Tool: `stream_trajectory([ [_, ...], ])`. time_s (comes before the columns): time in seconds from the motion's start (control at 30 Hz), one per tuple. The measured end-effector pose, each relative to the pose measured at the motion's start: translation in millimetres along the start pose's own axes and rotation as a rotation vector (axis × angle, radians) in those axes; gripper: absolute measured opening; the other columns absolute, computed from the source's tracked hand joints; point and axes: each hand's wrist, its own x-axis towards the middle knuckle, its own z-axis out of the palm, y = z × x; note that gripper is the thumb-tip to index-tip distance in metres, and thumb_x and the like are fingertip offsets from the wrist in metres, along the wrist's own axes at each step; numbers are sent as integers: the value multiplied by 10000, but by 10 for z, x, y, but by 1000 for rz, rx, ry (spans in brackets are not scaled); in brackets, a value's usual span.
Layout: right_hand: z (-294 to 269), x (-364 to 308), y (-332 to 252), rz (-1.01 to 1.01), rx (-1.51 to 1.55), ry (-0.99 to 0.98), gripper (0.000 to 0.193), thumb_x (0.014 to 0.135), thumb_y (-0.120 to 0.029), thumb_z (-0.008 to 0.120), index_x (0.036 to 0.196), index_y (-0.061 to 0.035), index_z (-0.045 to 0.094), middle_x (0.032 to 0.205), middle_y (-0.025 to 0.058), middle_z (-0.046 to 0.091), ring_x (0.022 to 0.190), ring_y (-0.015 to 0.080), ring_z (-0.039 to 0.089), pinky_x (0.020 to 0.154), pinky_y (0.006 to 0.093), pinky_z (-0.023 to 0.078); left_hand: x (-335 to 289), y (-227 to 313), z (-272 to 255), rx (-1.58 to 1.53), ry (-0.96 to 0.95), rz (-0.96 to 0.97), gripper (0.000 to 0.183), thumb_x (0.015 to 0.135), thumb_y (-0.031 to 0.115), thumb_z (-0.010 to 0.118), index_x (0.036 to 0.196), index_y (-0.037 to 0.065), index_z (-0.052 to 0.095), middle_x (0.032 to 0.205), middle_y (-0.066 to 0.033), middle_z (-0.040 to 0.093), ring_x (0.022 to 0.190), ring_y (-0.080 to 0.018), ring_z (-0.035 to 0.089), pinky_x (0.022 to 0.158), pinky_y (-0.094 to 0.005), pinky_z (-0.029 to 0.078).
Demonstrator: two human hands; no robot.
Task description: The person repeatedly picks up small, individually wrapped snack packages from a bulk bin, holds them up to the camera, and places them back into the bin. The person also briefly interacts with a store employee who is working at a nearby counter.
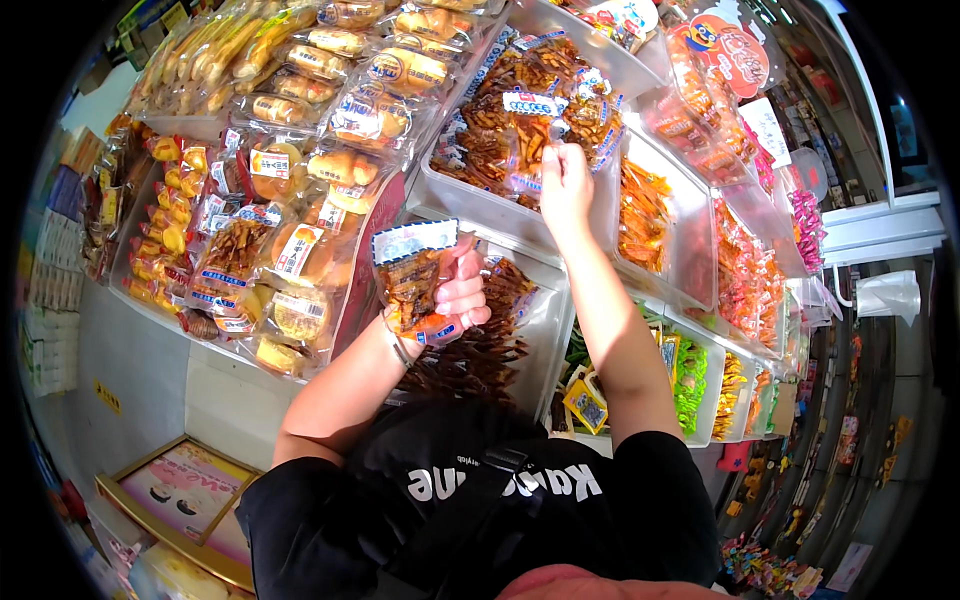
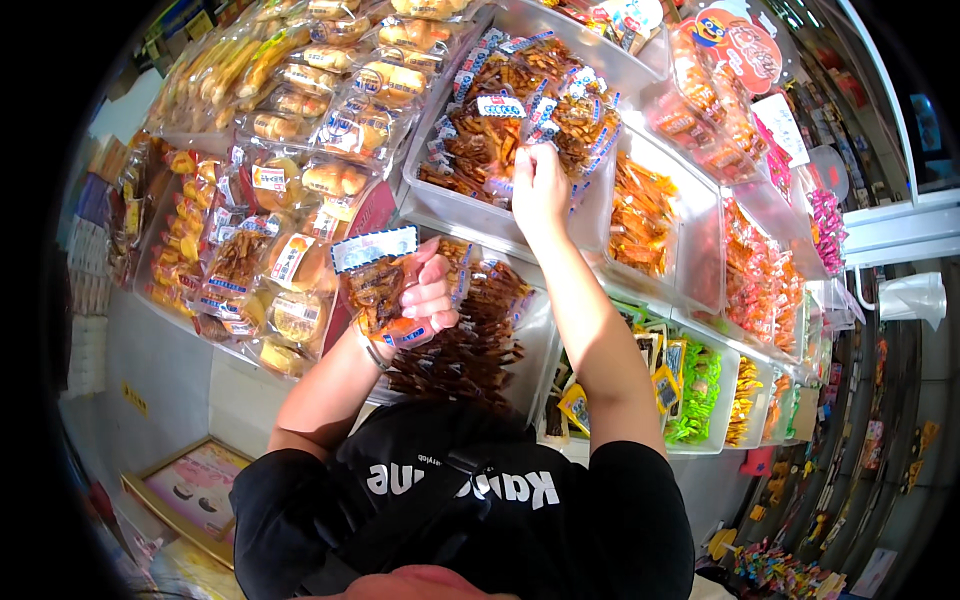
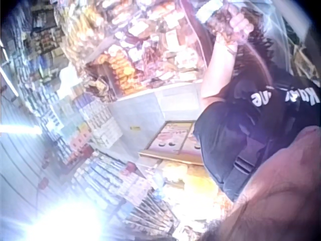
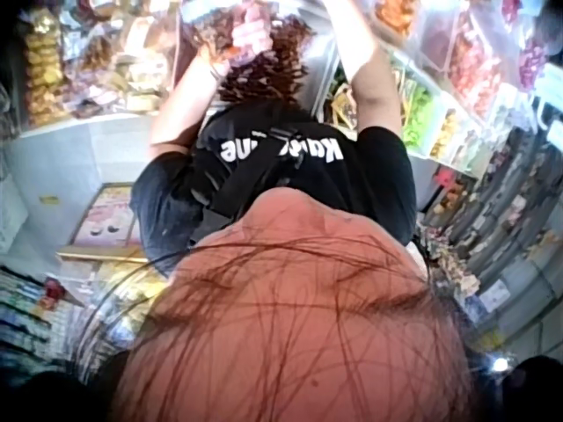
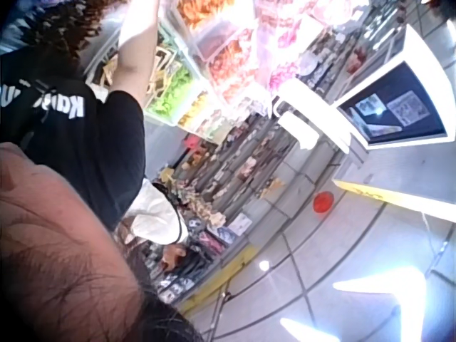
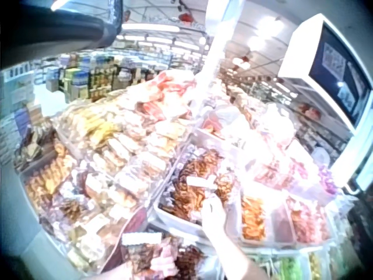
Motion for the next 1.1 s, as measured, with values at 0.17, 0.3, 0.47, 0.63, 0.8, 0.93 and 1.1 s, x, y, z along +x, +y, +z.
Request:
stream_trajectory([
  [0.17, -445, -447, -544, 167, 401, -161, 130, 861, -131, 499, 779, -41, 454, 665, -32, 439, 620, 35, 397, 563, 186, 352, 56, -21, 87, 18, -29, 24, 331, 906, 240, 272, 757, 41, 490, 465, -4, 415, 416, -121, 391, 601, -310, 362],
  [0.3, -659, -737, -825, 254, 564, -187, 131, 862, -124, 498, 779, -37, 446, 668, -39, 425, 618, 31, 379, 569, 172, 337, 57, -78, 222, 39, -5, 8, 355, 910, 251, 261, 721, 41, 476, 452, -6, 406, 411, -121, 387, 599, -308, 358],
  [0.47, -789, -946, -997, 263, 630, -126, 123, 864, -128, 494, 785, -47, 444, 679, -45, 408, 623, 26, 344, 576, 172, 319, 64, -138, 309, 41, 14, -4, 413, 921, 281, 234, 701, 41, 488, 436, 2, 387, 387, -113, 354, 587, -290, 369],
  [0.63, -952, -904, -1311, 677, 1187, -73, 126, 871, -127, 447, 961, -39, 438, 806, 49, 569, 677, 115, 564, 540, 267, 462, 95, -217, 511, 711, 831, 423, 530, 832, 571, 345, 719, 73, 486, 437, 24, 342, 364, -110, 323, 436, -256, 345],
  [0.8, -922, -1002, -856, 513, 2237, -652, 126, 857, -141, 459, 957, -67, 439, 486, -21, 496, 356, 50, 400, 381, 181, 351, 112, -321, 633, 584, 712, 512, 614, 814, 631, 264, 734, 69, 498, 418, 47, 273, 342, -79, 264, 331, -221, 195],
  [0.93, -929, -1019, -952, 432, 2353, -715, 192, 909, -194, 305, 883, -61, 440, 433, 32, 501, 297, 72, 336, 349, 202, 354, 137, -327, 582, 600, 727, 511, 608, 824, 620, 264, 719, 65, 490, 445, 77, 228, 358, -44, 212, 348, -202, 177],
  [1.1, -980, -1028, -969, 339, 2416, -841, 233, 903, -246, 299, 801, -69, 411, 423, 39, 481, 296, 76, 328, 358, 215, 353, 118, -343, 543, 643, 702, 460, 578, 828, 605, 285, 766, 79, 516, 499, 57, 242, 394, -56, 207, 386, -197, 200],
])
